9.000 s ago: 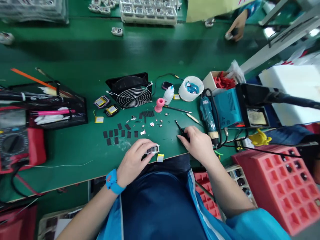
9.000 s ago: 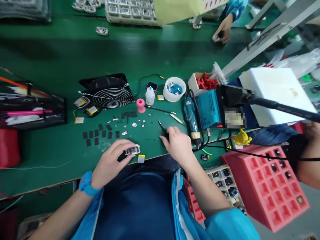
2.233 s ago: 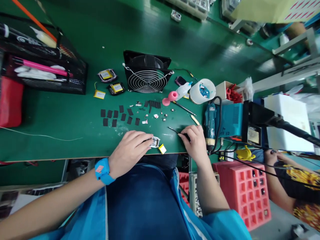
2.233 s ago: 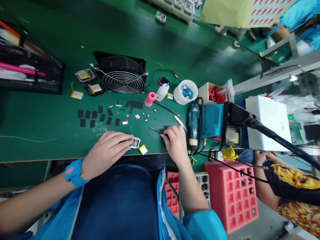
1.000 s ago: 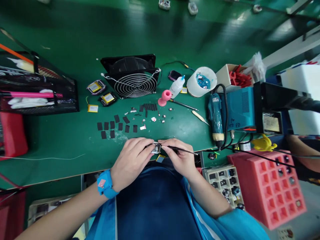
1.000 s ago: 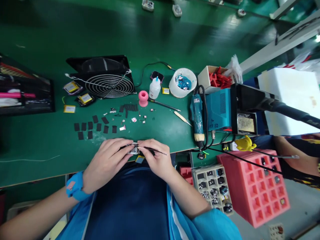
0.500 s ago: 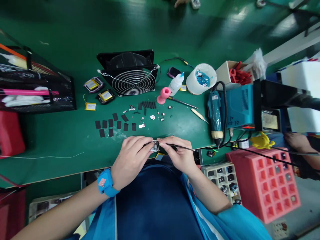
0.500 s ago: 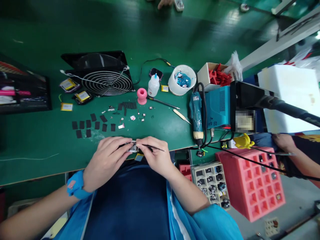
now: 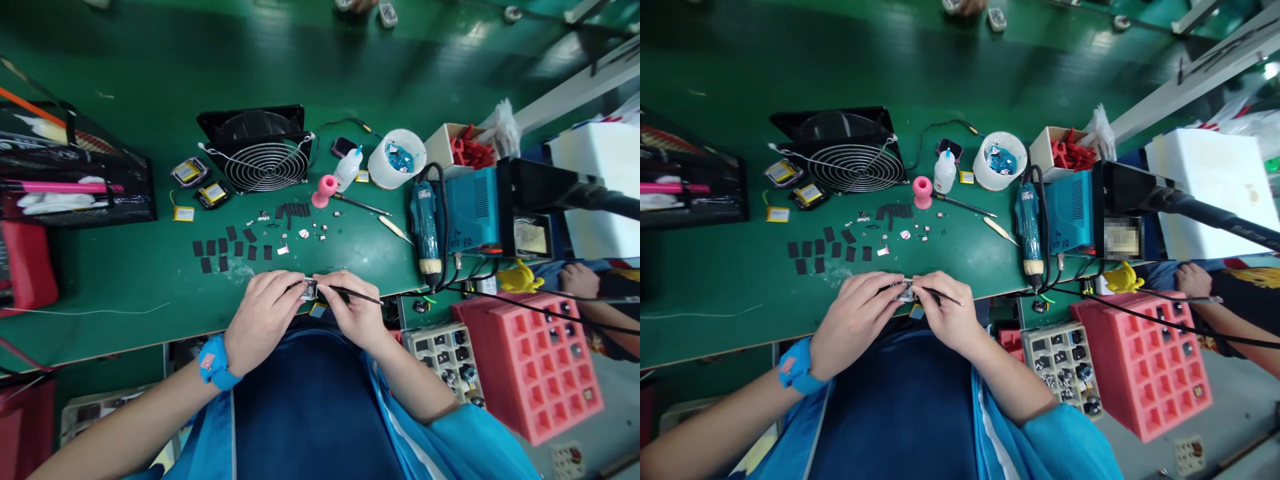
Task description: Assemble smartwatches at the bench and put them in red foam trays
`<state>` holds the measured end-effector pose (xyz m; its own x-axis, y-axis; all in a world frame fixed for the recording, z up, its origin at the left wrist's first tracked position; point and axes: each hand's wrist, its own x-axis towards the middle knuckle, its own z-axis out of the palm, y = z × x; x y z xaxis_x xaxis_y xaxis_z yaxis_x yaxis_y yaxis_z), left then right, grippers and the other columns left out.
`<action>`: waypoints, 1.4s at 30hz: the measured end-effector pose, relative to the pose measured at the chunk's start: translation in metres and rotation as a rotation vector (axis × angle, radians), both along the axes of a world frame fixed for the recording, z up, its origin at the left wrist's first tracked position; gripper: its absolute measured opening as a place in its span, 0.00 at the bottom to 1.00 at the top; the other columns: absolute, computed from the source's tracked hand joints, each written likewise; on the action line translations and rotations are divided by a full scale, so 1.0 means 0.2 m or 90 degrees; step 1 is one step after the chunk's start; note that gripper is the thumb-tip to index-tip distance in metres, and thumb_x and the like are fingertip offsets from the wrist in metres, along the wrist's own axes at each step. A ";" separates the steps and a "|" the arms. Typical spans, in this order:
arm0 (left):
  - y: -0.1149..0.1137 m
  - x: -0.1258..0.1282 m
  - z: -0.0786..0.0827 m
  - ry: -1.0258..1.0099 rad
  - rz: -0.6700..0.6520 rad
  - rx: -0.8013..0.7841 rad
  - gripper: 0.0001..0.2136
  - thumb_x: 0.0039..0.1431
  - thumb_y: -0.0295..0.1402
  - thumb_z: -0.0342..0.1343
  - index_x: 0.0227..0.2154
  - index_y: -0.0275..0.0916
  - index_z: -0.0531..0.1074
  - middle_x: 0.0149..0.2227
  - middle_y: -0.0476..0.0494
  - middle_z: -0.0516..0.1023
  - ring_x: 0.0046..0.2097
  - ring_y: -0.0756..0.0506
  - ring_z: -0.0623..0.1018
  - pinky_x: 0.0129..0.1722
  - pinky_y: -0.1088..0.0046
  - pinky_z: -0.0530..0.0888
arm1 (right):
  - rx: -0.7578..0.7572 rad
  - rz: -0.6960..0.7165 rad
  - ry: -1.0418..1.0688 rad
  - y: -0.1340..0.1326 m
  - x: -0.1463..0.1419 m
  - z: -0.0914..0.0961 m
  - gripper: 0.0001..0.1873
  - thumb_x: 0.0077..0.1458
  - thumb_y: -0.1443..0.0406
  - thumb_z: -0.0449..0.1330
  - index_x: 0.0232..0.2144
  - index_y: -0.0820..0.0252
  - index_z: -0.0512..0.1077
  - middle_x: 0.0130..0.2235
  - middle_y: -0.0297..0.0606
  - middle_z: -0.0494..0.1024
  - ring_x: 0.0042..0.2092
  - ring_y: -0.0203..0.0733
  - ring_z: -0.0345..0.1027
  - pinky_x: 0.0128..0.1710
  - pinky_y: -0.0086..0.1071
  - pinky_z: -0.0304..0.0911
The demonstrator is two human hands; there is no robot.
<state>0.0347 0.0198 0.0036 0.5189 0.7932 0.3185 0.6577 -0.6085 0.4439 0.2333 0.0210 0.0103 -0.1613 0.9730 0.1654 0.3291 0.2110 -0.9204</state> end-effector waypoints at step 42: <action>0.10 -0.05 0.00 -0.086 -0.041 -0.208 0.04 0.69 0.28 0.56 0.43 0.42 0.71 0.48 0.46 0.82 0.49 0.44 0.77 0.48 0.64 0.74 | -0.081 0.068 0.058 0.05 0.06 0.02 0.12 0.63 0.75 0.60 0.44 0.57 0.77 0.41 0.42 0.85 0.46 0.44 0.82 0.46 0.36 0.77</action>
